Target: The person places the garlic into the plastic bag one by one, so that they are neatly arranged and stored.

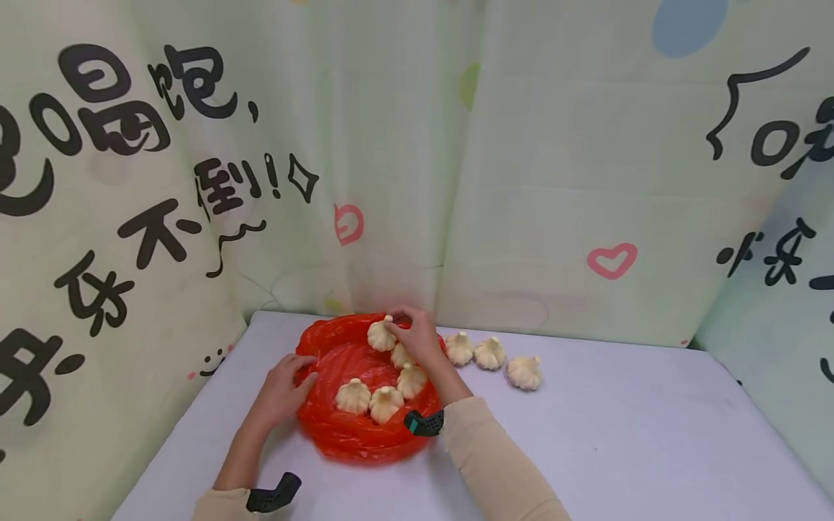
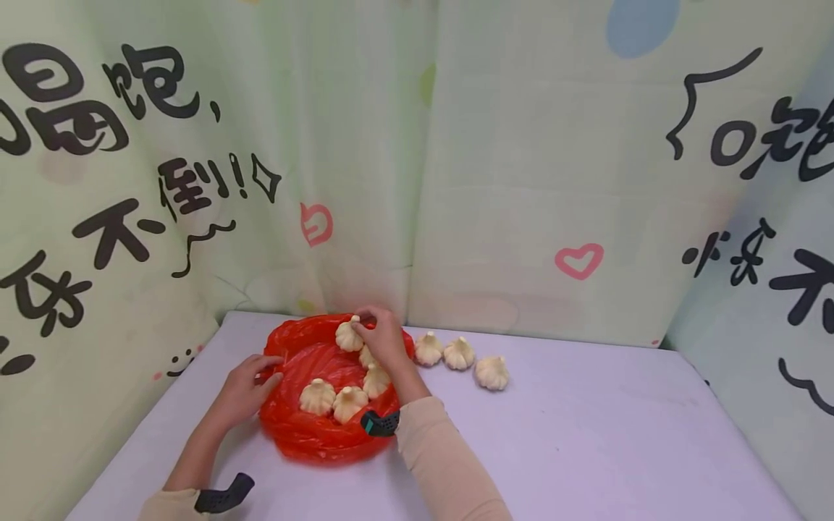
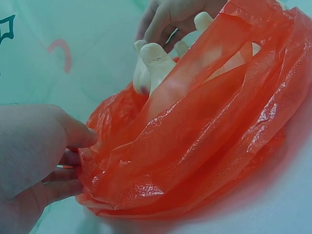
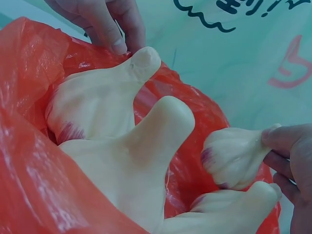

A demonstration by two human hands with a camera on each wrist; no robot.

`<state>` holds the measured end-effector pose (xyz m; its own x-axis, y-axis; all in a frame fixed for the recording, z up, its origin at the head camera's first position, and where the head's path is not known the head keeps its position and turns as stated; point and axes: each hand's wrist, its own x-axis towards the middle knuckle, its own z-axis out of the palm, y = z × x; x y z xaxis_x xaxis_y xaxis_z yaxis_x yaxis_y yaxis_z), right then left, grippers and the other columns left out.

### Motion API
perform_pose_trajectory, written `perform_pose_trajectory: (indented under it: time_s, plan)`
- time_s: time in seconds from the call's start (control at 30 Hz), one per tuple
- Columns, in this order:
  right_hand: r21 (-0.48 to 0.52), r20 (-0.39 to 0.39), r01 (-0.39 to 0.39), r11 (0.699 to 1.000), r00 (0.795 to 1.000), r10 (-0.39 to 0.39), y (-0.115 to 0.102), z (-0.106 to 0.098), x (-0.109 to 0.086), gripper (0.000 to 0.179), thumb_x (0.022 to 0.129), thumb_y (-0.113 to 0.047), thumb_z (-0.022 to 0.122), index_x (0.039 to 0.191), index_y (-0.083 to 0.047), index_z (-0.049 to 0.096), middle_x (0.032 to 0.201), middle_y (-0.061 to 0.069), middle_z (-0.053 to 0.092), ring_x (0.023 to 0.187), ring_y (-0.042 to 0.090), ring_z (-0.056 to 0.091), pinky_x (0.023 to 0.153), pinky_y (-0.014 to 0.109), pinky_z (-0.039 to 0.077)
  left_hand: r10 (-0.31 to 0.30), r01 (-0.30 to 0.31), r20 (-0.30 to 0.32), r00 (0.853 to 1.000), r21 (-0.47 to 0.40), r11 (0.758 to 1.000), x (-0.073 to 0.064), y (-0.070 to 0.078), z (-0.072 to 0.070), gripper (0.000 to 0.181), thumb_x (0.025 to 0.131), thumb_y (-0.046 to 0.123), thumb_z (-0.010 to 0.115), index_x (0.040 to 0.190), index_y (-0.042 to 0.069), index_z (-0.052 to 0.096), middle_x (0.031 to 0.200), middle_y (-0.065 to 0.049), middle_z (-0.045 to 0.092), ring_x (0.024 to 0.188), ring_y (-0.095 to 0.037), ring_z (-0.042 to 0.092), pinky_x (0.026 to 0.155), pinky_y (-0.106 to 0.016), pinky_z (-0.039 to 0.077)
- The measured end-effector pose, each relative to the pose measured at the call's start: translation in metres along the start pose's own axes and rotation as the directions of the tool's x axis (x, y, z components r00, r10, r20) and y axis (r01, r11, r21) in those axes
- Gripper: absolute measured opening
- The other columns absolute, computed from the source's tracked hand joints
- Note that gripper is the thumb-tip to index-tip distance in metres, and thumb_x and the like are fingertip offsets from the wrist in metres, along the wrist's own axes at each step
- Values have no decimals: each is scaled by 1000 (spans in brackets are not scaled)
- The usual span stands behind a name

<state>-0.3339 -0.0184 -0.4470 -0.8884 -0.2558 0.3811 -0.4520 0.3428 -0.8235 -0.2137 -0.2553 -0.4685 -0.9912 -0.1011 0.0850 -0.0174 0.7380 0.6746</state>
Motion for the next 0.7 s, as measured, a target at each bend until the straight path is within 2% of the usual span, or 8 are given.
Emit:
perform_pose_trajectory:
  time_s: [0.53, 0.7]
  plan:
    - [-58, 52, -88, 994, 994, 91, 8, 9, -2, 21, 88, -16, 70, 108, -9, 70, 107, 5, 69, 100, 23, 62, 91, 36, 56, -7, 7, -8, 1000, 0, 1000, 0, 2, -1, 40, 93, 17, 61, 131, 6, 56, 128, -15, 54, 117, -32, 53, 87, -45, 58]
    - [-82, 72, -91, 993, 993, 97, 8, 13, -2, 20, 89, -17, 69, 109, -11, 70, 108, 4, 69, 100, 21, 61, 90, 34, 57, -14, 14, -8, 1000, 2, 1000, -1, 2, -2, 40, 93, 16, 62, 131, 6, 56, 127, -15, 55, 115, -31, 54, 86, -44, 58]
